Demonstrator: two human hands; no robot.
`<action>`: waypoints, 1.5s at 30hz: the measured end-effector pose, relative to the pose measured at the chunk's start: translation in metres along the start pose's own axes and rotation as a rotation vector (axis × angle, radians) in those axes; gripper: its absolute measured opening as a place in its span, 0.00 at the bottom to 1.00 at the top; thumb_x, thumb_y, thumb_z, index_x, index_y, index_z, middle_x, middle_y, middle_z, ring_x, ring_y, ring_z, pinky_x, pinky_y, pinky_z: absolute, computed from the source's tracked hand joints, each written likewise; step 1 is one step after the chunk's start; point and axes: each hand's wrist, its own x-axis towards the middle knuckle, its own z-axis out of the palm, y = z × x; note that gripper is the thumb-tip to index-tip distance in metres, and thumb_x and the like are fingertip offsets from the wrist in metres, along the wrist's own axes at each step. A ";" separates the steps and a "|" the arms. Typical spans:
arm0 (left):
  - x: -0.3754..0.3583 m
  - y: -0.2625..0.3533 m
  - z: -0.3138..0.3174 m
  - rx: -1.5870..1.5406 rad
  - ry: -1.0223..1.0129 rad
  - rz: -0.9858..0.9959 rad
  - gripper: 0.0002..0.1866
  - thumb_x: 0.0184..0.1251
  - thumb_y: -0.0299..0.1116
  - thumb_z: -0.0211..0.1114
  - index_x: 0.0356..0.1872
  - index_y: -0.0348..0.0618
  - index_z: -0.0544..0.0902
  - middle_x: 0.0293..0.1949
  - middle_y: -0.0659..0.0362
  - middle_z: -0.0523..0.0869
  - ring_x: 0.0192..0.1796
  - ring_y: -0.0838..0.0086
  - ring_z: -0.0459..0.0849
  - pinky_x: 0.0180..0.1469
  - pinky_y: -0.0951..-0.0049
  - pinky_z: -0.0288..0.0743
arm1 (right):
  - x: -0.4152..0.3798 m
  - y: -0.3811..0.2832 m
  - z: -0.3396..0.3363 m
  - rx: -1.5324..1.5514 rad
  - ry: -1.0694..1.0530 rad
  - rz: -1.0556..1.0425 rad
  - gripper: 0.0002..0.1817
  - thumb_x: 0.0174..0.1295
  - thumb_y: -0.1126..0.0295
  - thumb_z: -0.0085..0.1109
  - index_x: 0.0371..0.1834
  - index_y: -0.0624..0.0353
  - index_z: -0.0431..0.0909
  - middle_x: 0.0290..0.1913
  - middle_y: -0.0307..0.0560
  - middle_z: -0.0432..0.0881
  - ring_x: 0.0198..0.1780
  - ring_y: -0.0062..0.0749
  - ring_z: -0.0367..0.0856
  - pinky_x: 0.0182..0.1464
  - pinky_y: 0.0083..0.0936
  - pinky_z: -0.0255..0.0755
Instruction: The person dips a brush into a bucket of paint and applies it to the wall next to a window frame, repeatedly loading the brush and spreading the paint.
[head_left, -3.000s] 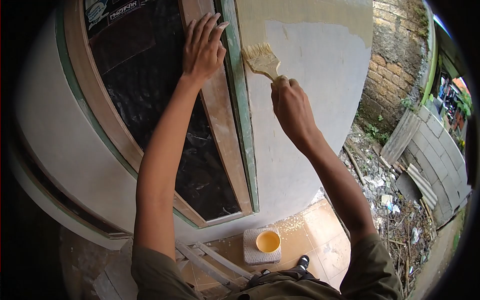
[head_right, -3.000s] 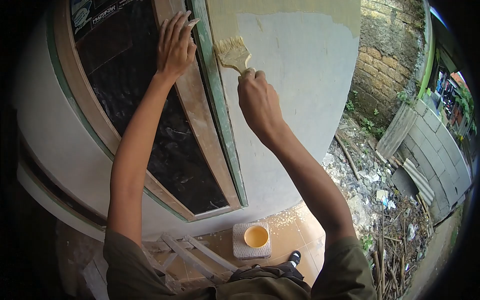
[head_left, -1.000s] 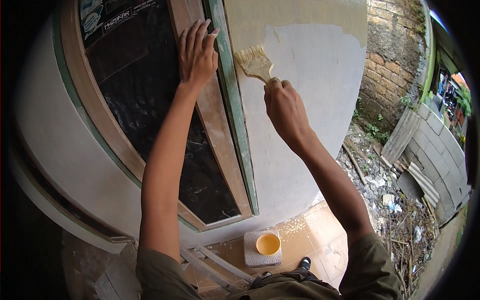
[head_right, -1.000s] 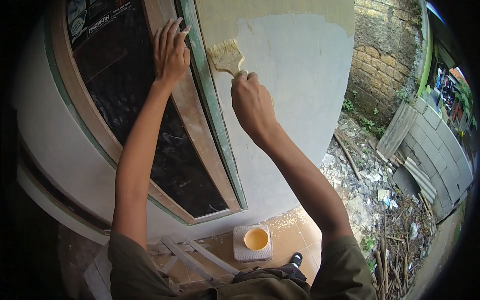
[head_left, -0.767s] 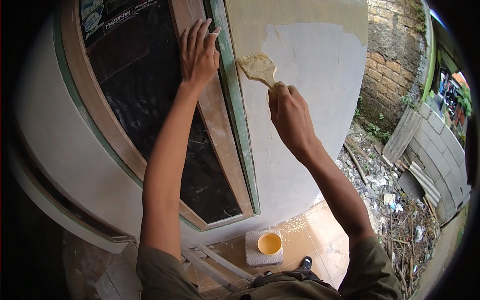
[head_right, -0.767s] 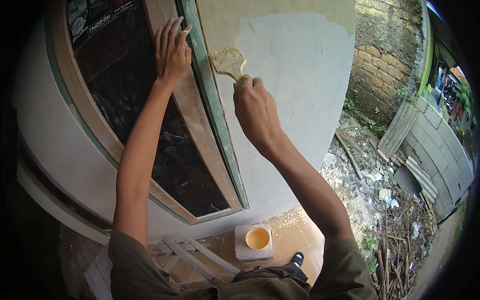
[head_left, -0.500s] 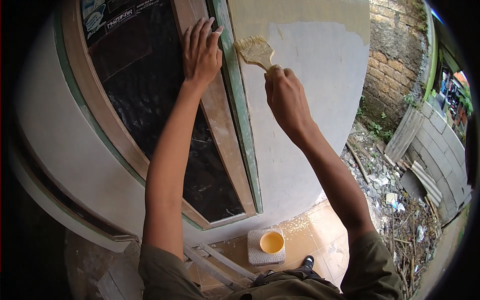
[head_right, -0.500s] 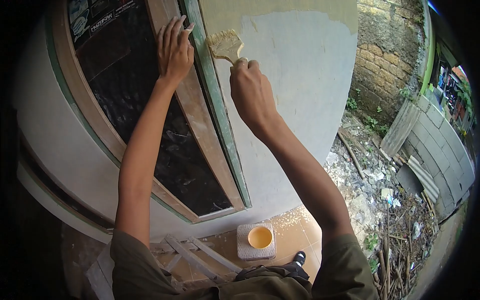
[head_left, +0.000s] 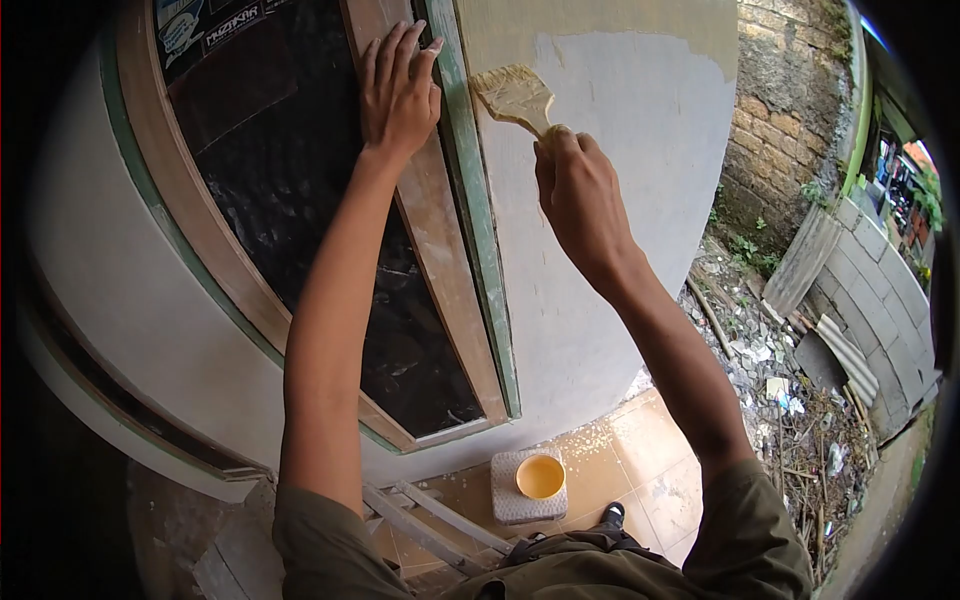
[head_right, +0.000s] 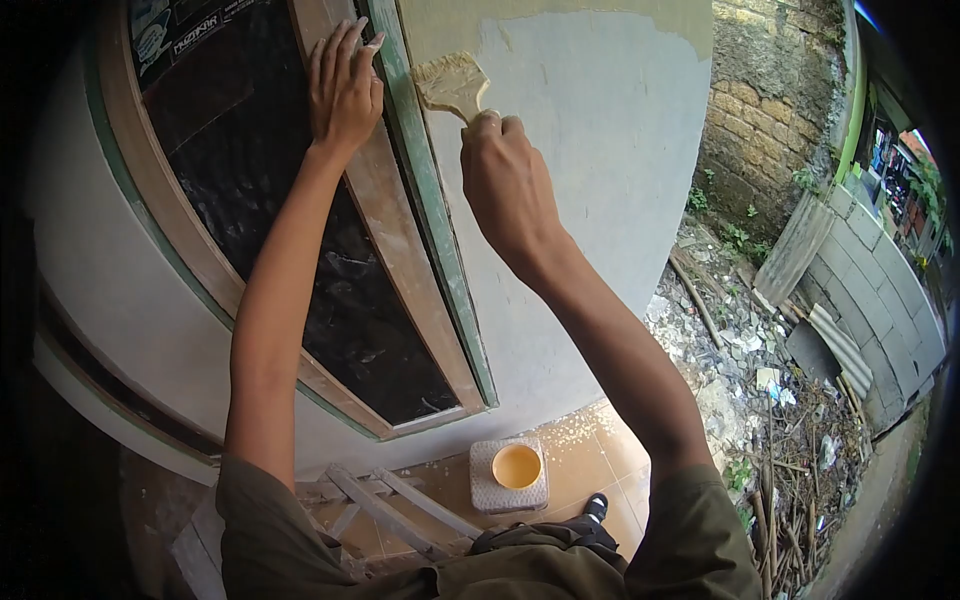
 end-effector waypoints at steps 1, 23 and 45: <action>0.000 -0.001 0.000 -0.002 -0.002 -0.001 0.22 0.65 0.29 0.54 0.62 0.50 0.76 0.67 0.56 0.74 0.73 0.61 0.66 0.76 0.52 0.54 | 0.006 0.001 0.001 0.002 0.022 -0.018 0.11 0.72 0.73 0.48 0.41 0.74 0.72 0.35 0.68 0.78 0.30 0.62 0.80 0.33 0.48 0.76; 0.002 0.000 -0.001 0.007 0.007 0.010 0.21 0.62 0.30 0.58 0.58 0.50 0.76 0.66 0.57 0.74 0.73 0.61 0.66 0.76 0.50 0.55 | -0.022 0.013 0.022 0.002 -0.095 0.104 0.12 0.73 0.69 0.50 0.45 0.72 0.72 0.35 0.66 0.77 0.34 0.61 0.79 0.36 0.48 0.72; 0.002 0.006 -0.007 0.035 -0.051 -0.018 0.20 0.66 0.27 0.55 0.60 0.46 0.76 0.68 0.55 0.73 0.72 0.59 0.67 0.75 0.51 0.57 | -0.077 0.029 0.022 -0.025 -0.215 0.078 0.12 0.72 0.73 0.45 0.48 0.76 0.70 0.39 0.68 0.76 0.29 0.61 0.81 0.31 0.46 0.78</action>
